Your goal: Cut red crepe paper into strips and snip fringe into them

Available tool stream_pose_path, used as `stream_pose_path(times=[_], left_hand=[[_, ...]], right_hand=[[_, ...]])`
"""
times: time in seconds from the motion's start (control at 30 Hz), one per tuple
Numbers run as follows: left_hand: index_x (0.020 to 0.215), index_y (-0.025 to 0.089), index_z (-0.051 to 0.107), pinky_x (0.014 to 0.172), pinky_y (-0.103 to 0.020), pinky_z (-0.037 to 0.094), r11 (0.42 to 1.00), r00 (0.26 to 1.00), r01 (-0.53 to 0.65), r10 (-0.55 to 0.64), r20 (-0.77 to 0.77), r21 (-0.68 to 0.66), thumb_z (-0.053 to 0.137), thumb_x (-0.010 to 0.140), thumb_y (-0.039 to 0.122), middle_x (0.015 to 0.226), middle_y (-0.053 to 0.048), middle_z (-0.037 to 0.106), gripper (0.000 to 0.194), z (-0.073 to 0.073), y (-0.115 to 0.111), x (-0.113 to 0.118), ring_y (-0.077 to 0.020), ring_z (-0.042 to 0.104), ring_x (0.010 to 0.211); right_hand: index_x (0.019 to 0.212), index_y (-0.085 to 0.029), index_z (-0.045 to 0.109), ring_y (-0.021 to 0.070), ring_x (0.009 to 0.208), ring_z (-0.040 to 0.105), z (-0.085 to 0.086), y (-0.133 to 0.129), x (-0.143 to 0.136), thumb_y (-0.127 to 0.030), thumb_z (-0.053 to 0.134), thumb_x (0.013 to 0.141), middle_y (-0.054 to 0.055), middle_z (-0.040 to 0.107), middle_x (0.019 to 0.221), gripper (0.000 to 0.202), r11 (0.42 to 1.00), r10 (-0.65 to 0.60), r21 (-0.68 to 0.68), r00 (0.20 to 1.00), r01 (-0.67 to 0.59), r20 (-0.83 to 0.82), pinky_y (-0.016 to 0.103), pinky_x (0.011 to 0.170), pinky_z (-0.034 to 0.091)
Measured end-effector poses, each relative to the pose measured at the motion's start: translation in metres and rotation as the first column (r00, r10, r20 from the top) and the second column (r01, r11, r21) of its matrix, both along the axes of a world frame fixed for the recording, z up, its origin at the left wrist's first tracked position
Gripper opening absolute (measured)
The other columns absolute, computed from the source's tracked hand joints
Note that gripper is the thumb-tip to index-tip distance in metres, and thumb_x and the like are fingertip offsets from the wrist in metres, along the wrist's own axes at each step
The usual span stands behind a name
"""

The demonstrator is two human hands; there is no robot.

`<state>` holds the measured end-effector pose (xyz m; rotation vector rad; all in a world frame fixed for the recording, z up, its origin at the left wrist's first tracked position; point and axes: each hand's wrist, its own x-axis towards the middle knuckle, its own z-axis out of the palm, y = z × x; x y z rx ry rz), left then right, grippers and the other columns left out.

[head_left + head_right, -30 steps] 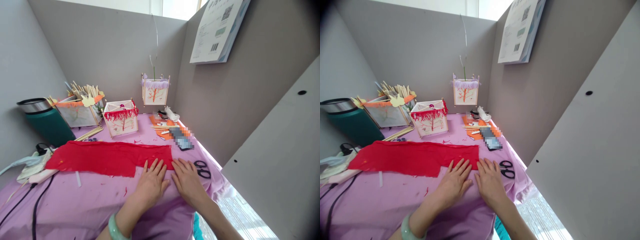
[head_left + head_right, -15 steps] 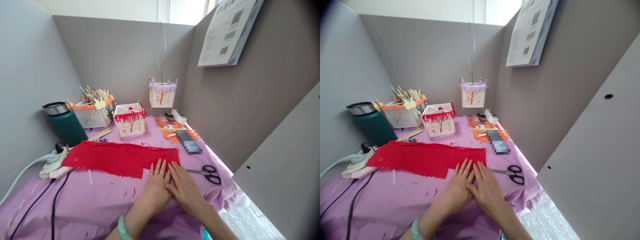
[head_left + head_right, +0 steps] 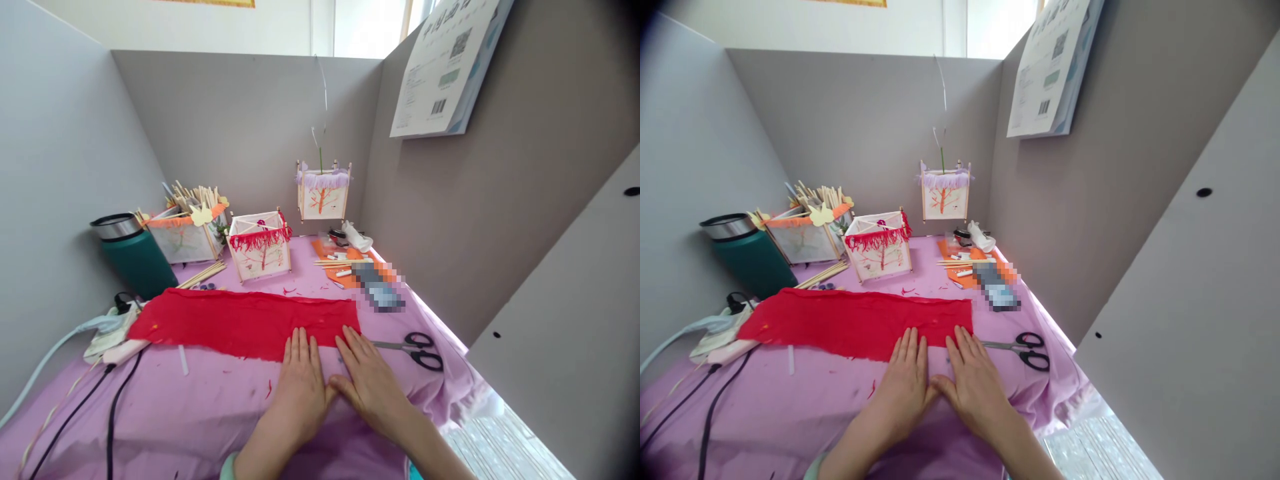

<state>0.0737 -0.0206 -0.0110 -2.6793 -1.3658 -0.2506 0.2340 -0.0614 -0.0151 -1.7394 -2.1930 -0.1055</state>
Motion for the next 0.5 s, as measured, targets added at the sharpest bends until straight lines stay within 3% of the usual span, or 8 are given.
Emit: stream_pose_path(times=[0.2,0.33,0.5], left_hand=[[0.126,0.006,0.053,0.107,-0.046,0.029,0.996,0.998,0.043,-0.047,0.052,0.083,0.032,0.09,0.027,0.136,-0.017,0.046,0.046,0.013,0.017,-0.004,-0.0273,0.038,0.129],[0.127,0.011,0.052,0.108,-0.053,0.022,0.999,0.999,0.05,-0.05,0.012,0.009,0.033,0.091,0.041,0.134,-0.016,0.047,0.051,0.016,0.025,-0.01,-0.0293,0.039,0.128],[0.134,0.012,0.044,0.106,-0.06,0.014,0.999,0.999,0.044,-0.043,-0.015,0.033,0.03,0.09,0.048,0.141,-0.018,0.036,0.059,0.005,0.022,-0.021,-0.0319,0.031,0.132]], right_hand=[[0.136,-0.009,0.041,0.0325,0.132,0.031,0.003,0.0,-0.004,-0.057,0.039,0.087,0.018,0.033,0.144,0.069,0.999,-0.011,-0.035,1.0,0.011,0.0,0.05,0.106,0.032],[0.139,-0.01,0.037,0.0313,0.135,0.027,0.006,-0.001,-0.004,-0.059,0.038,0.086,0.018,0.029,0.146,0.073,0.995,-0.013,-0.096,1.0,0.011,-0.021,0.049,0.109,0.028],[0.139,-0.009,0.037,0.0306,0.135,0.025,0.019,0.0,-0.005,-0.062,0.033,0.087,0.017,0.029,0.146,0.074,0.989,-0.021,-0.145,0.998,0.012,-0.061,0.049,0.11,0.025]])
